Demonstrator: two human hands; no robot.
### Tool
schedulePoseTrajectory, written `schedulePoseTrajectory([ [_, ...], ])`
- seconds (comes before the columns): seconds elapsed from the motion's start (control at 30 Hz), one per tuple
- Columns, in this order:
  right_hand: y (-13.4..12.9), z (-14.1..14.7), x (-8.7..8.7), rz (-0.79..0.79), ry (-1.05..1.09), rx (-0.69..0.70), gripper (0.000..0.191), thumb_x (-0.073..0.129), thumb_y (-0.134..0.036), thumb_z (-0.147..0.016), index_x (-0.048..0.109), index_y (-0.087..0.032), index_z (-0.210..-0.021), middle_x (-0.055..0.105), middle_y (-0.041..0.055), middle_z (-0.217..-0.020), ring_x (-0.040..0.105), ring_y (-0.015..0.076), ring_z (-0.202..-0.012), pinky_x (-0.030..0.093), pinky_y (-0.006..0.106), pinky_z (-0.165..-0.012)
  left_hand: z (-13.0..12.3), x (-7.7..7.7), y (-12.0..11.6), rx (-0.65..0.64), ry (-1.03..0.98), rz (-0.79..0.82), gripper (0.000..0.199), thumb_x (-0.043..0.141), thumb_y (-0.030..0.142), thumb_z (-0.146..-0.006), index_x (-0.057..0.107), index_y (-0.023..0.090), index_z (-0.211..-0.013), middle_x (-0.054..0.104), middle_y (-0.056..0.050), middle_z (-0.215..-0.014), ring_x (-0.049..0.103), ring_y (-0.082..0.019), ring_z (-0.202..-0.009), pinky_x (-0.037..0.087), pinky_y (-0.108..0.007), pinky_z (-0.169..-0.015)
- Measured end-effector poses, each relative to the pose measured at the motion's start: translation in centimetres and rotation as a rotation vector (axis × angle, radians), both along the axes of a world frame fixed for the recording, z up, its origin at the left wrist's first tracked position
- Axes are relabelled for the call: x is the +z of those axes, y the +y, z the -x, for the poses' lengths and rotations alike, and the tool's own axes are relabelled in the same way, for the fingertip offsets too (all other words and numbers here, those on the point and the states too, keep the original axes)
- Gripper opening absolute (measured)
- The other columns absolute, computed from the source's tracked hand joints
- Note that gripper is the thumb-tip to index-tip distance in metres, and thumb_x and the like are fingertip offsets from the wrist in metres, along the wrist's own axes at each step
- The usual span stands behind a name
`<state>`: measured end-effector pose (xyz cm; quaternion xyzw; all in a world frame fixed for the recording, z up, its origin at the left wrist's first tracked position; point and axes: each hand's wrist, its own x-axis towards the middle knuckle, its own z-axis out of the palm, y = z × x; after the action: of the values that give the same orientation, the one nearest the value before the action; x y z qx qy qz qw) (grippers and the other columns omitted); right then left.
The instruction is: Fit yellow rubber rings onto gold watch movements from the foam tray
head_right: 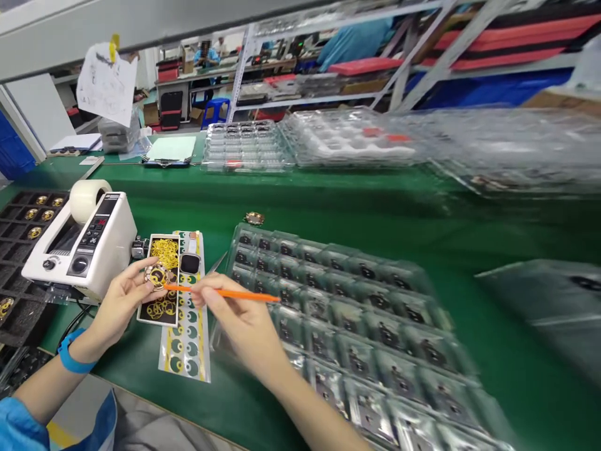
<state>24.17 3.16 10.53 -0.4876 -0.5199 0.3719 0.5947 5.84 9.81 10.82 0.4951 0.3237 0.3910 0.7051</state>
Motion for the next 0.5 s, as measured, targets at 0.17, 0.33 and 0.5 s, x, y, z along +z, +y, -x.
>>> schedulePoseTrajectory([
  [0.17,-1.1,1.4,-1.3,-0.030,-0.091,-0.093,0.025,0.060,-0.046,-0.091,0.070,-0.024,-0.084,0.070,0.0051,-0.077,0.067,0.0201,-0.071,0.056,0.032,-0.067,-0.1,-0.2,-0.8,0.018,0.019,-0.064,0.044,0.069,0.027,-0.082,0.056,0.018,-0.124,0.066,-0.009,-0.122,0.065,-0.023,-0.110,0.055,-0.035,-0.095],
  [0.33,-1.5,1.2,-1.9,-0.428,-0.437,0.031,0.026,0.051,-0.013,-0.094,0.069,-0.024,-0.108,0.074,0.0073,-0.094,0.071,0.0205,-0.085,0.060,0.033,-0.074,0.3,-0.5,-0.9,-0.020,-0.038,-0.060,0.040,0.067,0.027,-0.086,0.057,0.019,-0.124,0.070,-0.009,-0.117,0.067,-0.025,-0.107,0.055,-0.036,-0.096],
  [0.5,-1.0,0.3,-1.6,-0.802,-1.033,0.118,0.031,0.038,-0.007,-0.098,0.068,-0.010,-0.107,0.075,0.0126,-0.099,0.071,0.0232,-0.097,0.061,0.033,-0.081,0.6,-0.3,-0.5,-0.009,-0.073,0.063,0.040,0.068,0.022,-0.085,0.059,0.019,-0.124,0.073,-0.008,-0.110,0.068,-0.027,-0.108,0.057,-0.036,-0.091],
])
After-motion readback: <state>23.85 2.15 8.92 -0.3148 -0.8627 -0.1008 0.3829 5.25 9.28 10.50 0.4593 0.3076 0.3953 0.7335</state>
